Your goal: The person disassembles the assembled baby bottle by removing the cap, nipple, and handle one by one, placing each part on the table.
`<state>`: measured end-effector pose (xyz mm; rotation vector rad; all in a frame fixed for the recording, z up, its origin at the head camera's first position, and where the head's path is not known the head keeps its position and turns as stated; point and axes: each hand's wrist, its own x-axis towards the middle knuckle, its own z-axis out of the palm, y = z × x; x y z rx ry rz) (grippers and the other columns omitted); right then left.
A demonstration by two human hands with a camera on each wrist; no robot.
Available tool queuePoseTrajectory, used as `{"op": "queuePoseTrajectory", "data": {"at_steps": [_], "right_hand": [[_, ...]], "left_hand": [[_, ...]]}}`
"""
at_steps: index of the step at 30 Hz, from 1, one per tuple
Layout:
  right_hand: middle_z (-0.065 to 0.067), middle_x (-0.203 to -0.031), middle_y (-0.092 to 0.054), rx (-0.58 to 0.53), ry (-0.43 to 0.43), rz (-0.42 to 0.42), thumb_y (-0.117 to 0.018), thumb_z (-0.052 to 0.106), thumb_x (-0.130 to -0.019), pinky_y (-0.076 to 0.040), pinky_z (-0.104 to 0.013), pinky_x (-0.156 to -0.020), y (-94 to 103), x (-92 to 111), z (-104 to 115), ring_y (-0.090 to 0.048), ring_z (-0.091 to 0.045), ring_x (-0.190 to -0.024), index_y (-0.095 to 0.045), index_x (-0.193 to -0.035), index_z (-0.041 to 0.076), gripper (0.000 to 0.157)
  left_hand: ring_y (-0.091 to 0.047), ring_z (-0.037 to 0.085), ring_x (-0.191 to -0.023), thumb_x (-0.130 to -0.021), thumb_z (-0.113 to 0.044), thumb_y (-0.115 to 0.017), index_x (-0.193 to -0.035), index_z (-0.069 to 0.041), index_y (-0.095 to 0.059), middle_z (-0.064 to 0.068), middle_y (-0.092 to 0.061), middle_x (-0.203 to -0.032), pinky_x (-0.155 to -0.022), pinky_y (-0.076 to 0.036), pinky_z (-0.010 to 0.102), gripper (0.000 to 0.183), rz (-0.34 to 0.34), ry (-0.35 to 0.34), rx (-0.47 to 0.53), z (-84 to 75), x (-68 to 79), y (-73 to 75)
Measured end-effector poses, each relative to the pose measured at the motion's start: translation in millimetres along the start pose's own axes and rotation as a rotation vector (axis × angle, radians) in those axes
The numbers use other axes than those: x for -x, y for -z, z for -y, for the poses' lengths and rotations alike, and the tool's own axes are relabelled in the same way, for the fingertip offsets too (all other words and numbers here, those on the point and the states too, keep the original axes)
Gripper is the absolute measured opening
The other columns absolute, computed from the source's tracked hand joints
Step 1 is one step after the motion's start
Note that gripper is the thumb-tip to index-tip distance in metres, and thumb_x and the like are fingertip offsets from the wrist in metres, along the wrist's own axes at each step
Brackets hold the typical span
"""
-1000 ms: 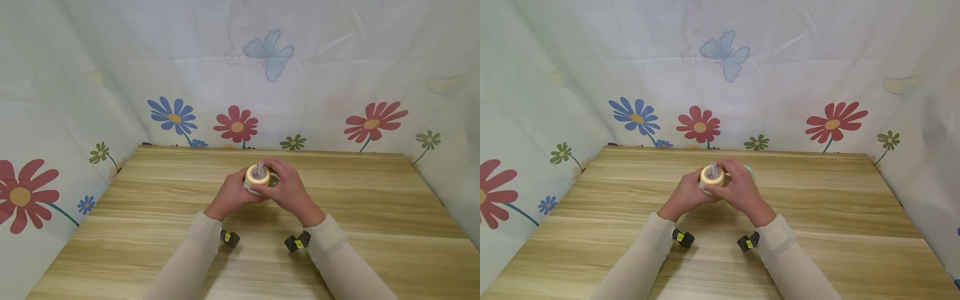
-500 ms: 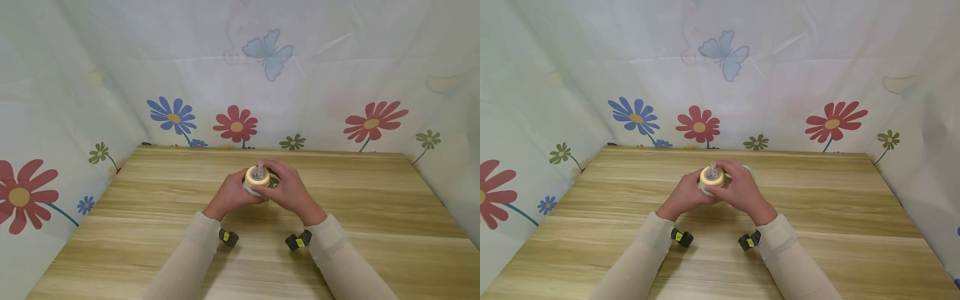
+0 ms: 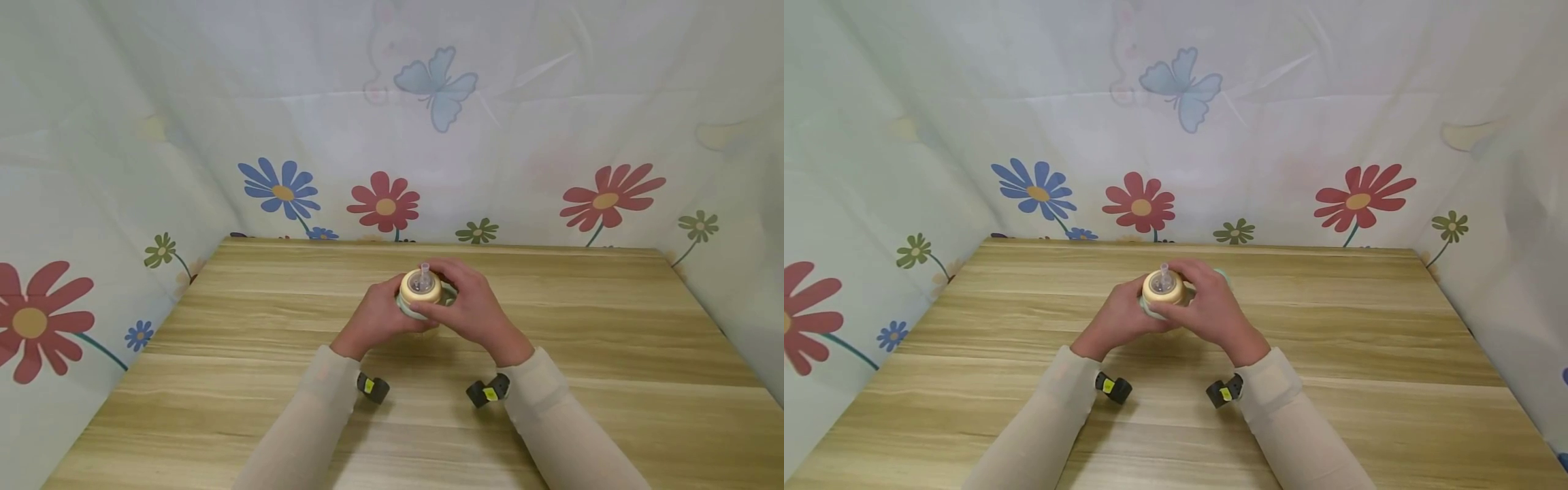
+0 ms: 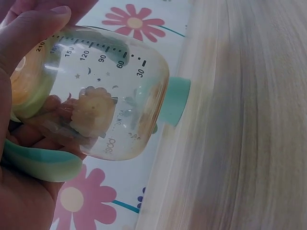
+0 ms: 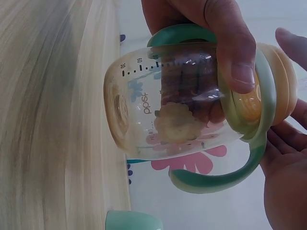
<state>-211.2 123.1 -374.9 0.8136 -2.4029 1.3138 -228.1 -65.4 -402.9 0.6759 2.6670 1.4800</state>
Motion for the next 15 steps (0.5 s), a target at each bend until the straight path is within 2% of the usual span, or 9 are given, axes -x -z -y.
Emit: {"op": "queuePoseTrajectory", "data": {"at_steps": [15], "right_hand": [[-0.001, -0.123, -0.061, 0.033, -0.018, -0.06, -0.086, 0.038, -0.07, -0.052, -0.04, -0.096, -2.1, -0.2, 2.0, -0.06, -0.017, -0.111, -0.061, -0.123, 0.013, 0.064]], "left_hand": [[-0.064, 0.013, -0.103, -0.067, -0.043, -0.087, -0.127, -0.02, -0.057, -0.006, -0.066, -0.119, -0.087, -0.055, 0.035, 0.071, -0.028, 0.008, -0.04, -1.8, 0.3, 0.2]]}}
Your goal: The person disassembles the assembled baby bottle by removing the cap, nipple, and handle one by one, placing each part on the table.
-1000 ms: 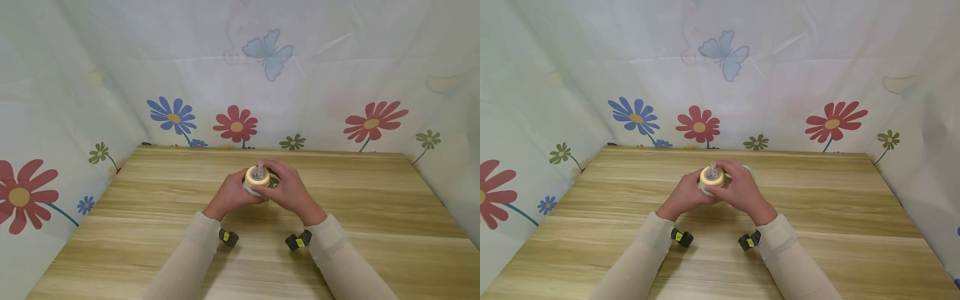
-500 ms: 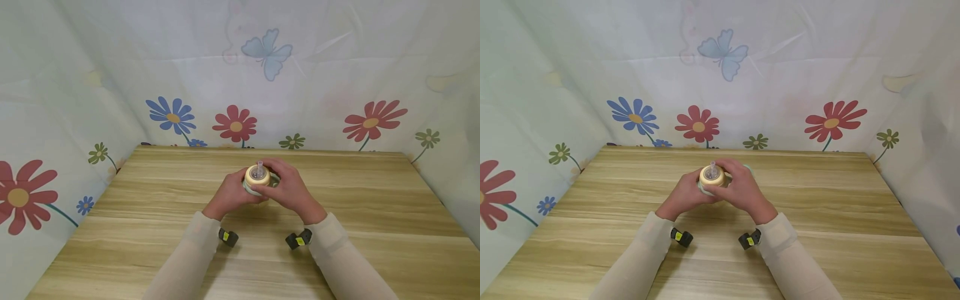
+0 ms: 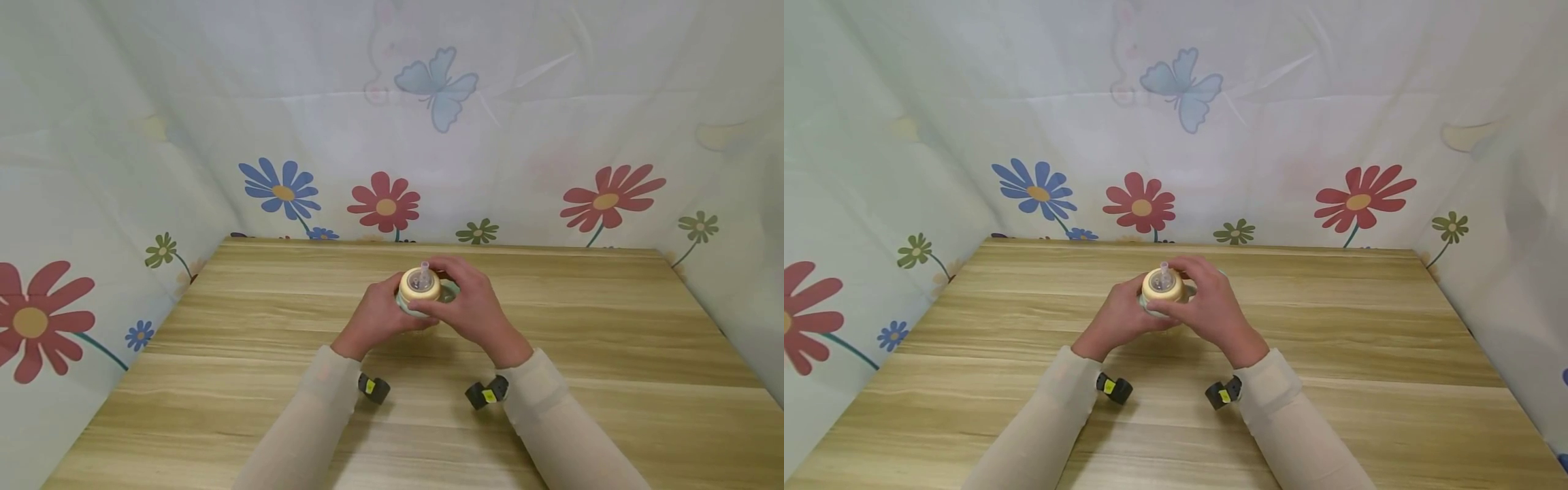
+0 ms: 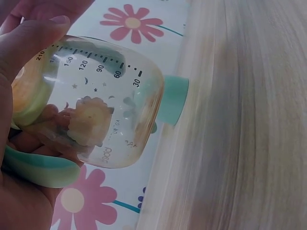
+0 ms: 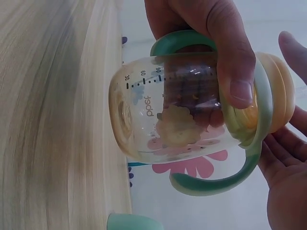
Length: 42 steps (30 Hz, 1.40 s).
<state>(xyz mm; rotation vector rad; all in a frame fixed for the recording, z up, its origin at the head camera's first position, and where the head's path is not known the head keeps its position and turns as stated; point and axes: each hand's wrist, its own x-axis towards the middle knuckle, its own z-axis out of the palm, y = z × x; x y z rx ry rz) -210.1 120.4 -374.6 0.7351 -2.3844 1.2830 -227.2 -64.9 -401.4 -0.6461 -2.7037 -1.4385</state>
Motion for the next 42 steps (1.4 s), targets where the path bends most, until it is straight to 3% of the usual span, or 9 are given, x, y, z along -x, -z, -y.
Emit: {"op": "queuePoseTrajectory", "data": {"at_steps": [17, 28, 42], "right_hand": [[-0.004, -0.126, -0.061, 0.044, -0.011, 0.009, -0.086, 0.036, -0.071, -0.052, -0.042, -0.096, -2.5, -0.8, -1.5, -0.06, -0.021, -0.114, -0.062, -0.124, 0.008, 0.065], [-0.004, -0.124, -0.063, 0.009, 0.017, 0.016, -0.085, 0.032, -0.072, -0.053, -0.04, -0.095, -1.9, -1.1, -2.3, -0.061, -0.02, -0.112, -0.062, -0.122, 0.007, 0.061], [-0.005, -0.128, -0.061, -0.031, 0.04, 0.057, -0.082, 0.031, -0.077, -0.052, -0.038, -0.097, 0.7, 0.2, -3.9, -0.061, -0.02, -0.115, -0.062, -0.123, 0.009, 0.055]], "left_hand": [[-0.064, 0.014, -0.109, -0.068, -0.043, -0.086, -0.129, -0.02, -0.057, -0.004, -0.066, -0.121, -0.091, -0.054, 0.036, 0.071, -0.004, 0.003, -0.025, -1.2, -0.3, -0.1], [-0.064, 0.013, -0.104, -0.067, -0.042, -0.087, -0.127, -0.02, -0.058, -0.005, -0.067, -0.118, -0.088, -0.055, 0.034, 0.07, 0.004, -0.023, -0.011, -1.1, -0.7, -0.2], [-0.063, 0.012, -0.105, -0.067, -0.044, -0.087, -0.129, -0.021, -0.058, -0.006, -0.066, -0.12, -0.089, -0.055, 0.034, 0.073, 0.036, -0.005, 0.023, -2.6, 0.1, 1.1]]}}
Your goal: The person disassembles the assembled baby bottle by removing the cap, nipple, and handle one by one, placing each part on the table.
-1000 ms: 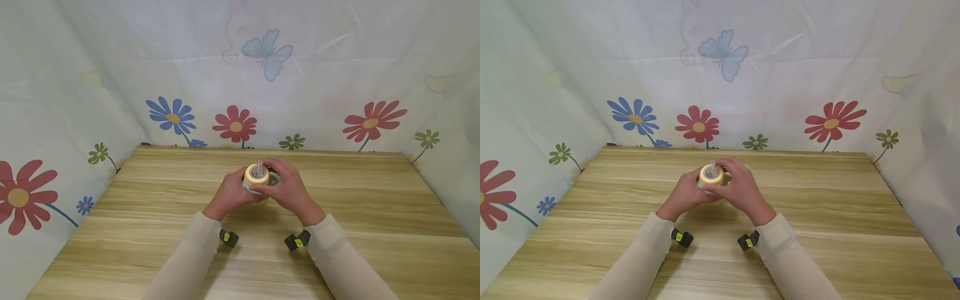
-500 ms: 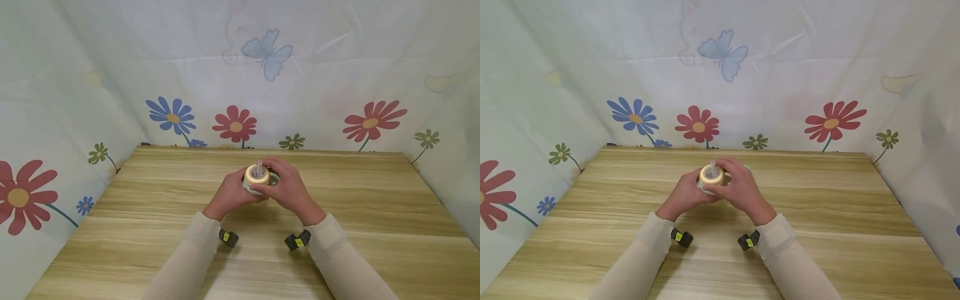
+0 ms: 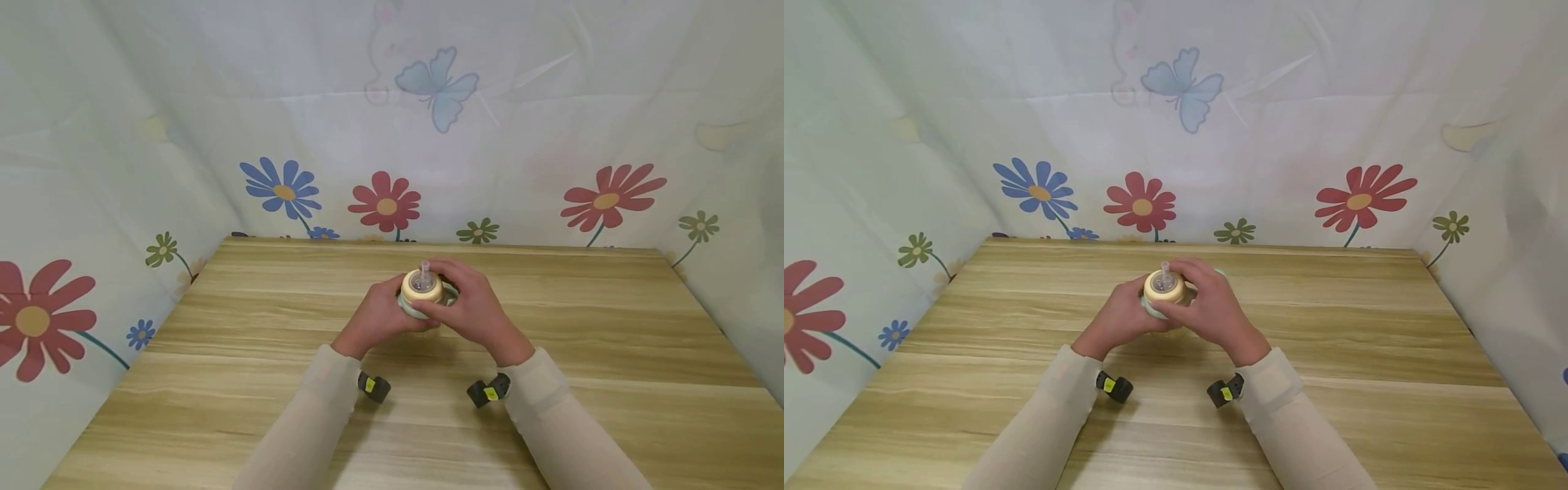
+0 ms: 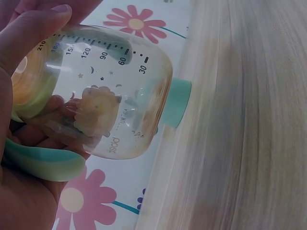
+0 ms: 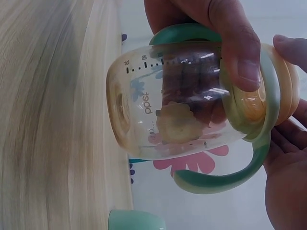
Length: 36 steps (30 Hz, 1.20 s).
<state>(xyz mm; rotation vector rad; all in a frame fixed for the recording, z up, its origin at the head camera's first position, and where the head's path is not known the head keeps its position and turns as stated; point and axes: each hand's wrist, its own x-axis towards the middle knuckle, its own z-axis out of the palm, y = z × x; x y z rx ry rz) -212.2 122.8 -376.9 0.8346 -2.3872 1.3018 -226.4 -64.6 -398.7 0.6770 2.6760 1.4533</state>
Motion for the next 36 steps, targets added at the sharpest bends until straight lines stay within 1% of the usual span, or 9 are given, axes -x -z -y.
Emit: {"op": "queuePoseTrajectory", "data": {"at_steps": [8, 12, 17, 22, 27, 31, 36], "right_hand": [[-0.004, -0.129, -0.06, -0.037, -0.012, 0.016, -0.082, 0.029, -0.078, -0.052, -0.038, -0.097, 1.0, 0.4, -0.4, -0.06, -0.02, -0.116, -0.062, -0.124, 0.01, 0.054], [-0.005, -0.13, -0.06, -0.051, -0.017, 0.023, -0.082, 0.03, -0.077, -0.051, -0.038, -0.098, 0.5, 0.4, -0.2, -0.06, -0.02, -0.117, -0.061, -0.125, 0.009, 0.056], [-0.005, -0.131, -0.059, -0.058, -0.016, 0.025, -0.083, 0.031, -0.076, -0.051, -0.038, -0.099, -0.1, 0.4, 0.4, -0.059, -0.019, -0.117, -0.059, -0.128, 0.011, 0.061], [-0.001, -0.127, -0.061, -0.03, -0.013, 0.003, -0.084, 0.033, -0.075, -0.051, -0.039, -0.099, 0.3, 0.4, 2.1, -0.06, -0.017, -0.115, -0.058, -0.128, 0.014, 0.062], [-0.002, -0.124, -0.062, -0.004, -0.009, -0.032, -0.085, 0.033, -0.073, -0.051, -0.043, -0.097, 1.2, 0.4, 4.2, -0.06, -0.017, -0.112, -0.058, -0.127, 0.013, 0.063], [-0.003, -0.123, -0.062, 0.006, 0.003, -0.059, -0.086, 0.031, -0.072, -0.051, -0.046, -0.097, 0.7, -0.3, 3.9, -0.061, -0.018, -0.111, -0.059, -0.125, 0.013, 0.062], [-0.002, -0.122, -0.062, 0.026, 0.004, -0.075, -0.086, 0.034, -0.072, -0.051, -0.045, -0.096, -1.3, -0.5, 2.8, -0.06, -0.017, -0.11, -0.06, -0.124, 0.014, 0.061]], "left_hand": [[-0.063, 0.011, -0.104, -0.066, -0.044, -0.087, -0.127, -0.022, -0.059, -0.008, -0.066, -0.118, -0.089, -0.055, 0.034, 0.071, 0.008, 0.017, 0.022, 0.8, -0.2, -0.3], [-0.063, 0.011, -0.105, -0.066, -0.045, -0.087, -0.127, -0.021, -0.058, -0.007, -0.066, -0.119, -0.09, -0.054, 0.035, 0.072, 0.012, 0.025, 0.016, 1.7, -0.4, -0.3], [-0.063, 0.012, -0.106, -0.067, -0.046, -0.086, -0.129, -0.019, -0.056, -0.005, -0.065, -0.121, -0.091, -0.054, 0.036, 0.075, 0.021, 0.025, 0.003, 1.7, -0.1, 0.0], [-0.063, 0.011, -0.106, -0.066, -0.048, -0.086, -0.13, -0.022, -0.056, -0.007, -0.065, -0.121, -0.091, -0.054, 0.035, 0.076, 0.012, 0.019, 0.005, 3.1, -0.4, -0.4], [-0.062, 0.012, -0.108, -0.066, -0.048, -0.087, -0.131, -0.023, -0.055, -0.007, -0.064, -0.122, -0.09, -0.055, 0.035, 0.077, -0.007, 0.016, 0.004, 3.6, -0.8, -0.8], [-0.062, 0.013, -0.107, -0.066, -0.048, -0.086, -0.132, -0.023, -0.054, -0.006, -0.063, -0.123, -0.089, -0.055, 0.035, 0.078, -0.027, 0.035, 0.002, 3.2, -1.2, -0.7], [-0.062, 0.014, -0.109, -0.067, -0.047, -0.086, -0.133, -0.023, -0.053, -0.006, -0.063, -0.125, -0.09, -0.055, 0.036, 0.078, -0.038, 0.053, -0.002, 4.0, -1.2, -1.3]]}}
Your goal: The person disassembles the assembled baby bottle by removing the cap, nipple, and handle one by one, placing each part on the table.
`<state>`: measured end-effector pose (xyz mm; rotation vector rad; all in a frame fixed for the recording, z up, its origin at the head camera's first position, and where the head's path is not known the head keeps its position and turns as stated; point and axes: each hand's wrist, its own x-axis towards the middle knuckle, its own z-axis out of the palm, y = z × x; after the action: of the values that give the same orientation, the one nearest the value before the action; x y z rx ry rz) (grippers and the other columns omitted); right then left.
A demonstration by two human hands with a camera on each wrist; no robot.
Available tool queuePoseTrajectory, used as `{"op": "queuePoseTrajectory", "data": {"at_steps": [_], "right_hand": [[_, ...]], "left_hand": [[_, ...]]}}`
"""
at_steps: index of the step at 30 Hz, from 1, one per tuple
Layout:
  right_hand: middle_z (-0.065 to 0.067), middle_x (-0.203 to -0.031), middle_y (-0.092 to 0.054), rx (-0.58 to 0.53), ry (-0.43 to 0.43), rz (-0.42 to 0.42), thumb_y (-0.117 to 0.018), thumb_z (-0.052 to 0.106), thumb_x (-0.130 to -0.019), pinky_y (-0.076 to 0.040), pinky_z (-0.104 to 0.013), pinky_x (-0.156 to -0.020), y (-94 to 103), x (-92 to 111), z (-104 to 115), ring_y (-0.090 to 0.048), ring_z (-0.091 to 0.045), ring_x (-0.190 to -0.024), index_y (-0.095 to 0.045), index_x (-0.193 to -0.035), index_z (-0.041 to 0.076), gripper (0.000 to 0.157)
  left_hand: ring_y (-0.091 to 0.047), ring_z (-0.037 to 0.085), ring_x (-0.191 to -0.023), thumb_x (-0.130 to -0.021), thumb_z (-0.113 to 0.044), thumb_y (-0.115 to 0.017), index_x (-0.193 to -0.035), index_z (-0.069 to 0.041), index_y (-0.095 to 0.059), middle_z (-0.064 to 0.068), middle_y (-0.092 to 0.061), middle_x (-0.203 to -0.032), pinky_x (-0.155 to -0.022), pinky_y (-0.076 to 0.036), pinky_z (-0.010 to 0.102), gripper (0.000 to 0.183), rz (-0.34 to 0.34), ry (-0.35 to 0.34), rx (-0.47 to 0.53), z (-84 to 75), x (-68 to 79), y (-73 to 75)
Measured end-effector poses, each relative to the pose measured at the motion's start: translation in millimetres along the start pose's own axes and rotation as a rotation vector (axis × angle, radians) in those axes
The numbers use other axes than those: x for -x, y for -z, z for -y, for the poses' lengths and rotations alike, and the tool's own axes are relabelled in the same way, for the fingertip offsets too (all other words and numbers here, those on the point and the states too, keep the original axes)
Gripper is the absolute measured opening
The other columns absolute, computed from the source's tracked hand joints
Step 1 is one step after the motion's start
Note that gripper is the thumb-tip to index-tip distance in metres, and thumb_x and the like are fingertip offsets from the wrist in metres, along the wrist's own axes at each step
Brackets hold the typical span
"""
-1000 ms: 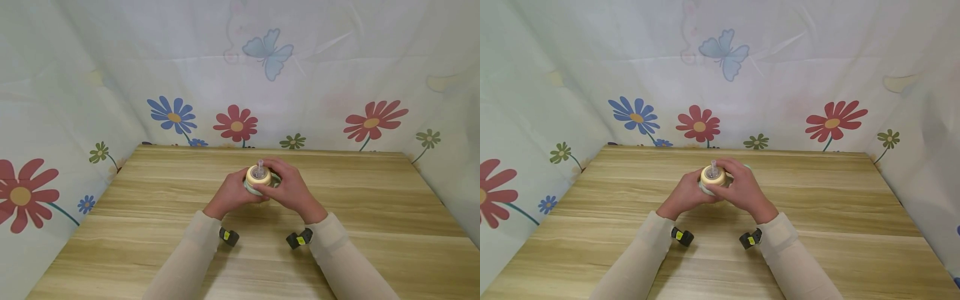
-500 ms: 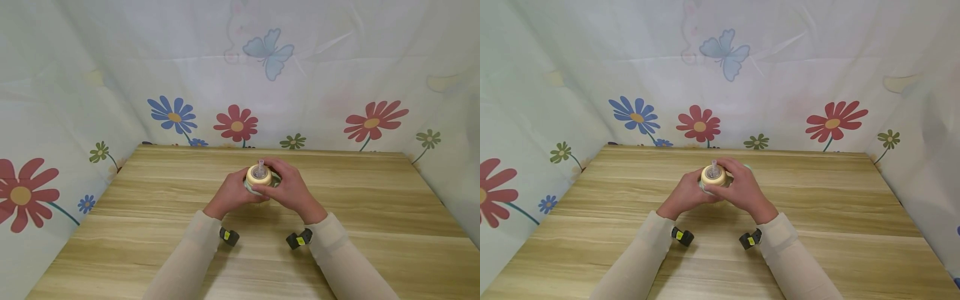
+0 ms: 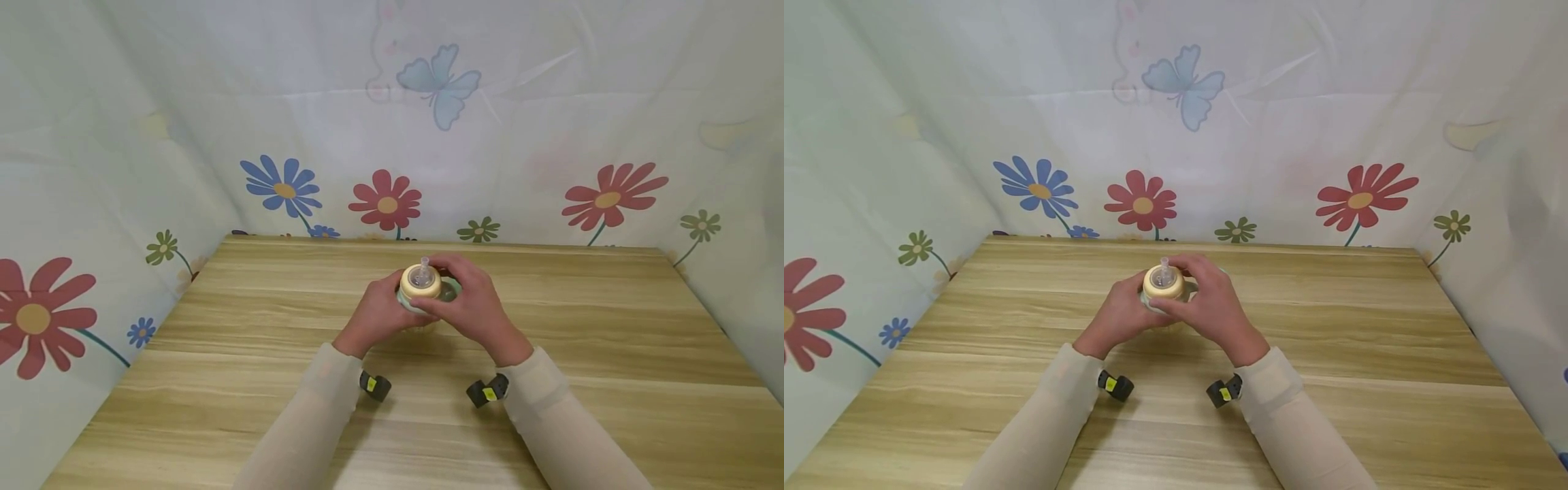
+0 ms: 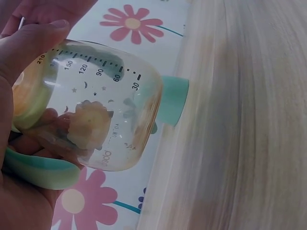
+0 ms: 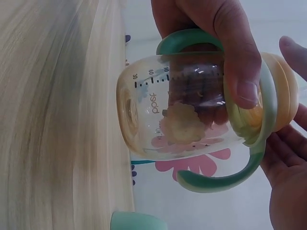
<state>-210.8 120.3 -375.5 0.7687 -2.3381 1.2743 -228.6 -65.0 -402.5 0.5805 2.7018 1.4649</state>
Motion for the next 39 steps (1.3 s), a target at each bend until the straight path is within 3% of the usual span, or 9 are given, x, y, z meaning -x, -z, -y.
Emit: {"op": "queuePoseTrajectory", "data": {"at_steps": [10, 29, 39], "right_hand": [[-0.001, -0.122, -0.061, 0.02, -0.012, -0.002, -0.086, 0.035, -0.072, -0.052, -0.038, -0.096, -1.8, 1.1, 0.0, -0.06, -0.015, -0.11, -0.061, -0.122, 0.013, 0.06], [-0.002, -0.124, -0.062, 0.022, -0.007, 0.008, -0.085, 0.031, -0.074, -0.052, -0.039, -0.097, -1.6, 0.3, -3.3, -0.059, -0.017, -0.114, -0.062, -0.12, 0.012, 0.055], [-0.002, -0.125, -0.062, -0.013, 0.004, 0.028, -0.083, 0.03, -0.076, -0.052, -0.039, -0.096, -0.9, 1.0, -4.5, -0.06, -0.018, -0.114, -0.062, -0.12, 0.011, 0.052]], "left_hand": [[-0.062, 0.014, -0.109, -0.068, -0.047, -0.086, -0.132, -0.021, -0.054, -0.005, -0.064, -0.125, -0.091, -0.054, 0.037, 0.077, -0.003, -0.007, -0.019, -0.8, 0.2, -0.7], [-0.063, 0.014, -0.105, -0.067, -0.047, -0.086, -0.131, -0.02, -0.055, -0.004, -0.065, -0.122, -0.089, -0.055, 0.035, 0.076, -0.002, -0.026, -0.031, 0.0, 0.1, -1.0], [-0.063, 0.011, -0.104, -0.066, -0.044, -0.087, -0.129, -0.023, -0.057, -0.007, -0.065, -0.12, -0.086, -0.055, 0.033, 0.072, 0.021, -0.016, 0.018, -1.7, 0.4, 0.1]]}}
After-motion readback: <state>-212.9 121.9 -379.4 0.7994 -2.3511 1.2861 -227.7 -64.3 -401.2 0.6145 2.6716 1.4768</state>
